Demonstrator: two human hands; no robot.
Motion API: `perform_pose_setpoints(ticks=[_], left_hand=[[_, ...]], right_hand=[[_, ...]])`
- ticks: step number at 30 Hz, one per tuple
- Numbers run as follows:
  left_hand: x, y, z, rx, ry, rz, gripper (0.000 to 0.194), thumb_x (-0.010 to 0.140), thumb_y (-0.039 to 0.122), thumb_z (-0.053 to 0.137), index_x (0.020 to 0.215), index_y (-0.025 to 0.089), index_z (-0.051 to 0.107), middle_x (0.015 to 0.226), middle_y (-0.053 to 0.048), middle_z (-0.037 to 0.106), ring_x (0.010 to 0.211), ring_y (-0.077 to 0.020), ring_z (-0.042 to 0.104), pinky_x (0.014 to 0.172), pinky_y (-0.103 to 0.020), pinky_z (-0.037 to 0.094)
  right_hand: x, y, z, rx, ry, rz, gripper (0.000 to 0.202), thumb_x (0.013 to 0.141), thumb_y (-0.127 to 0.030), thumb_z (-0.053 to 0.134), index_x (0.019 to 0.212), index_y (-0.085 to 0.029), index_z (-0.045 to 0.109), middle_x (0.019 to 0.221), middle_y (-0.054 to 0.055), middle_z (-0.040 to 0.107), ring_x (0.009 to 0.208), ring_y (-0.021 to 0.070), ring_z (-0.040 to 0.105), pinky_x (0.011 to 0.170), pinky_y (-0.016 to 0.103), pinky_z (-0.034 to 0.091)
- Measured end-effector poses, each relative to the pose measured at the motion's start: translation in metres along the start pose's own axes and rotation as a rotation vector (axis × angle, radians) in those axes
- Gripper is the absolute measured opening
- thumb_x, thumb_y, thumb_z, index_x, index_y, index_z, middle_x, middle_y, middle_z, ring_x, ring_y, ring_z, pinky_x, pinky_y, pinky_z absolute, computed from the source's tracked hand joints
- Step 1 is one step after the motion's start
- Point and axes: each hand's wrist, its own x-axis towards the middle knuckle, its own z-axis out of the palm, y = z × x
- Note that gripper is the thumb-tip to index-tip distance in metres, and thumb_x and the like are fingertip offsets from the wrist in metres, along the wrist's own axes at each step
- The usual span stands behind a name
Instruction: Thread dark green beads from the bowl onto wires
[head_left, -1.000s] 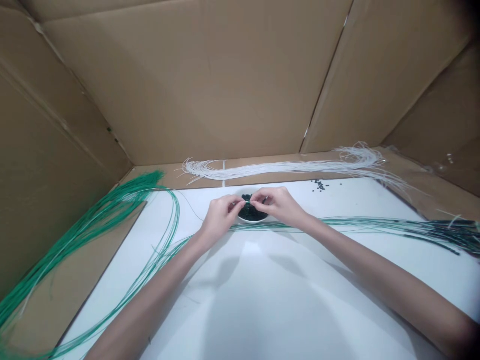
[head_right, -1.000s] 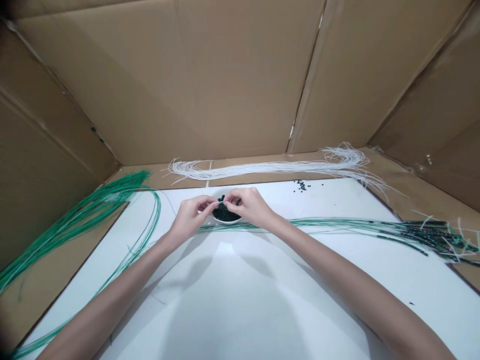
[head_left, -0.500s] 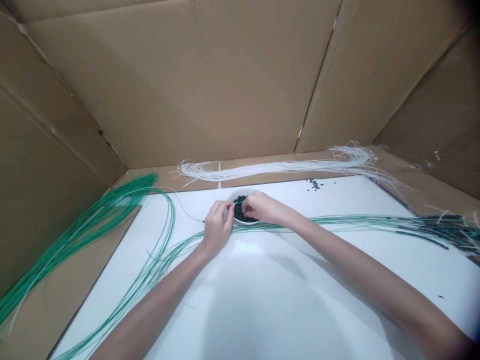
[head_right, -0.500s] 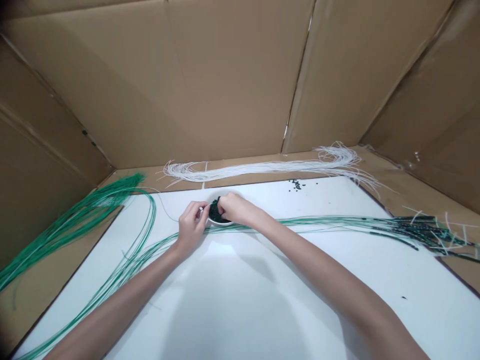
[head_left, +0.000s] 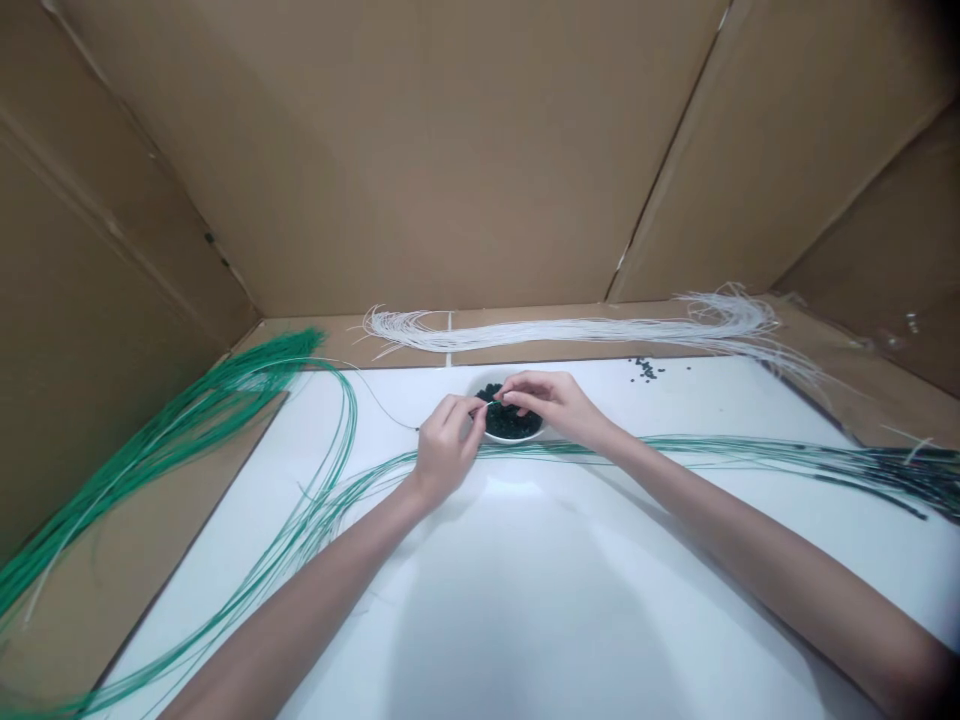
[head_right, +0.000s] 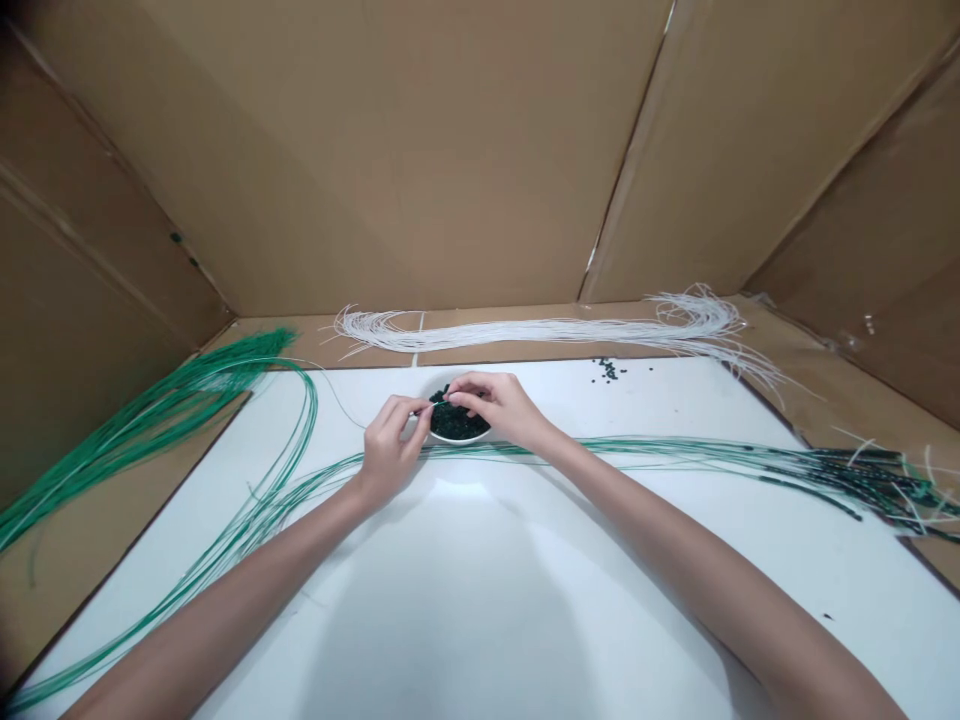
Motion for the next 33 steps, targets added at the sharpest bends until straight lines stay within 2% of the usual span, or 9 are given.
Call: perform_pose_setpoints(ticks=[6, 14, 20, 27, 33], left_hand=[[0.0008, 0.0010, -0.0013, 0.020, 0.017, 0.027, 0.009, 0.081, 0.015, 0.047, 0.086, 0.016, 0.054, 0.078, -0.003, 0.056, 0.071, -0.0104, 0.053, 0.067, -0.022, 0.044], [-0.0002, 0.0008, -0.0013, 0.022, -0.020, 0.000, 0.011, 0.082, 0.017, 0.045, 0.087, 0.016, 0.054, 0.080, -0.004, 0.057, 0.072, -0.0108, 0.053, 0.069, -0.022, 0.044], [0.0007, 0.0019, -0.0025, 0.021, -0.025, 0.020, 0.010, 0.082, 0.016, 0.045, 0.086, 0.016, 0.055, 0.079, -0.004, 0.058, 0.072, -0.0108, 0.054, 0.068, -0.022, 0.044], [-0.0004, -0.0001, -0.0018, 0.028, -0.042, 0.024, 0.011, 0.081, 0.016, 0.046, 0.086, 0.016, 0.055, 0.079, -0.004, 0.059, 0.075, -0.0122, 0.054, 0.070, -0.024, 0.044], [-0.0006, -0.0009, -0.0011, 0.038, -0.029, 0.032, 0.011, 0.081, 0.016, 0.047, 0.087, 0.016, 0.056, 0.078, -0.004, 0.059, 0.074, -0.0124, 0.054, 0.070, -0.024, 0.045]], right_hand=[[-0.0018, -0.0016, -0.0017, -0.002, 0.002, -0.003, 0.025, 0.072, -0.035, 0.054, 0.081, -0.014, 0.063, 0.082, 0.006, 0.065, 0.076, 0.0168, 0.059, 0.064, 0.028, 0.049], [-0.0033, 0.0039, -0.0016, -0.049, 0.020, -0.027, 0.026, 0.072, -0.036, 0.057, 0.082, -0.014, 0.065, 0.082, 0.006, 0.065, 0.069, 0.0150, 0.058, 0.065, 0.028, 0.049], [-0.0030, 0.0046, -0.0008, -0.059, 0.029, -0.017, 0.026, 0.070, -0.037, 0.058, 0.081, -0.014, 0.066, 0.083, 0.005, 0.066, 0.063, 0.0126, 0.056, 0.062, 0.027, 0.050], [-0.0049, -0.0008, 0.0002, -0.031, 0.036, -0.008, 0.026, 0.068, -0.036, 0.060, 0.081, -0.015, 0.067, 0.082, 0.005, 0.066, 0.065, 0.0133, 0.057, 0.056, 0.024, 0.051], [-0.0055, 0.0008, 0.0000, -0.055, 0.063, 0.007, 0.026, 0.067, -0.036, 0.061, 0.081, -0.014, 0.067, 0.080, 0.005, 0.066, 0.055, 0.0102, 0.054, 0.052, 0.023, 0.049]])
